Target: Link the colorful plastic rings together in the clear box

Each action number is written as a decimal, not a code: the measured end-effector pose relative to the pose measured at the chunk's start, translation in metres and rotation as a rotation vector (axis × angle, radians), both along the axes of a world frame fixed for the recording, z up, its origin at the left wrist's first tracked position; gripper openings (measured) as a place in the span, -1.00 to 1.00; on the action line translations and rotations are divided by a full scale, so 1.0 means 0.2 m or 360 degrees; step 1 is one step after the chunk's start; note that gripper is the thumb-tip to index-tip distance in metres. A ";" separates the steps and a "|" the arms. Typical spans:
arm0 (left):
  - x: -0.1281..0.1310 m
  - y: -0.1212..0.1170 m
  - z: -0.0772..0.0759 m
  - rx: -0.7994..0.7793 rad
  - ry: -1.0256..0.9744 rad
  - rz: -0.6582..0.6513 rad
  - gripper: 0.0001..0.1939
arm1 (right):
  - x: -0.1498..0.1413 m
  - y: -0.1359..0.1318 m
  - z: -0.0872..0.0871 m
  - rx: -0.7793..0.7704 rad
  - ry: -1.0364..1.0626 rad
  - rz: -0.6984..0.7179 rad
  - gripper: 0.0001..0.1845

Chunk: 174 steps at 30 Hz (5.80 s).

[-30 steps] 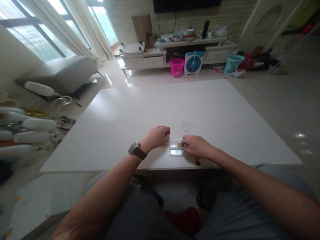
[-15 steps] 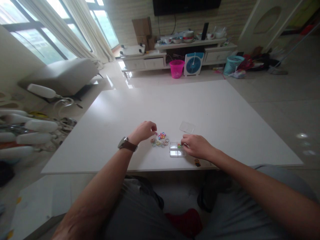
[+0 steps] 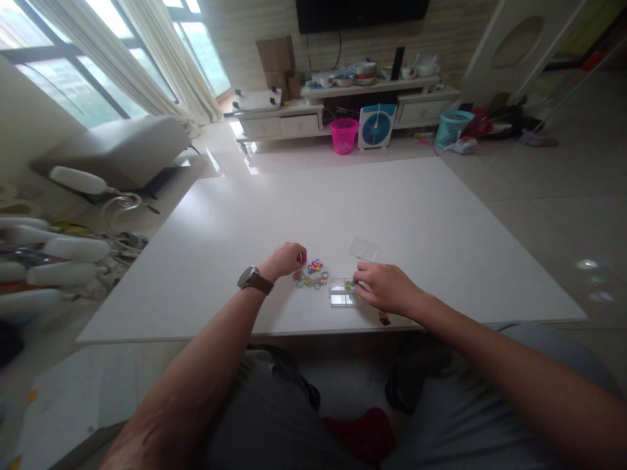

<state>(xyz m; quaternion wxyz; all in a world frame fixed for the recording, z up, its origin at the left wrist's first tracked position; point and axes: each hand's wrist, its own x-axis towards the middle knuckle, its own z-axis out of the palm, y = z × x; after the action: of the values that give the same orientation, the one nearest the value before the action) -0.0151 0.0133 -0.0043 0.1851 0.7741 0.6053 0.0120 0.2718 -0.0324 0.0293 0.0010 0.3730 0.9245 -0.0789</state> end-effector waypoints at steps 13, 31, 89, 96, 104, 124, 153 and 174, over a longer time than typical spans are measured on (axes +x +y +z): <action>0.17 -0.09 0.12 -0.0145 -0.0791 -0.0047 -0.82 | 0.03 0.03 0.01 0.0004 0.0358 -0.0149 -0.82; 0.36 -0.18 0.13 -0.0813 -0.1833 -0.0037 -0.73 | 0.00 0.04 -0.02 -0.0340 0.1054 -0.0009 -0.84; 0.31 -0.20 0.08 0.0346 -0.0169 -0.0335 -0.85 | -0.03 0.07 -0.09 -0.0075 -0.0040 0.0254 -0.77; 0.29 -0.19 0.10 0.0307 -0.0121 -0.0310 -0.85 | -0.02 0.08 -0.08 -0.0126 -0.0059 0.0158 -0.71; 0.21 -0.14 0.12 0.0314 -0.0097 -0.0208 -0.85 | -0.01 0.07 -0.08 -0.0126 -0.0027 0.0205 -0.71; 0.09 -0.07 0.06 0.0000 0.0004 -0.0060 -0.77 | 0.00 0.07 -0.07 -0.0089 -0.0023 0.0183 -0.77; 0.05 -0.03 -0.01 0.0085 0.0090 -0.0038 -0.82 | 0.01 0.08 -0.06 -0.0023 -0.0024 0.0154 -0.81; 0.38 -0.17 0.01 -0.0306 -0.1551 0.0018 -0.81 | -0.01 0.08 -0.06 -0.0434 0.1192 -0.0013 -0.91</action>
<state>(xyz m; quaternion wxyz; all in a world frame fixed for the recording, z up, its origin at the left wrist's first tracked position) 0.0608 -0.0202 -0.0020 0.5171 0.6545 0.4511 0.3175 0.2689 -0.0165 0.0181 -0.2870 0.3186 0.8404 -0.3314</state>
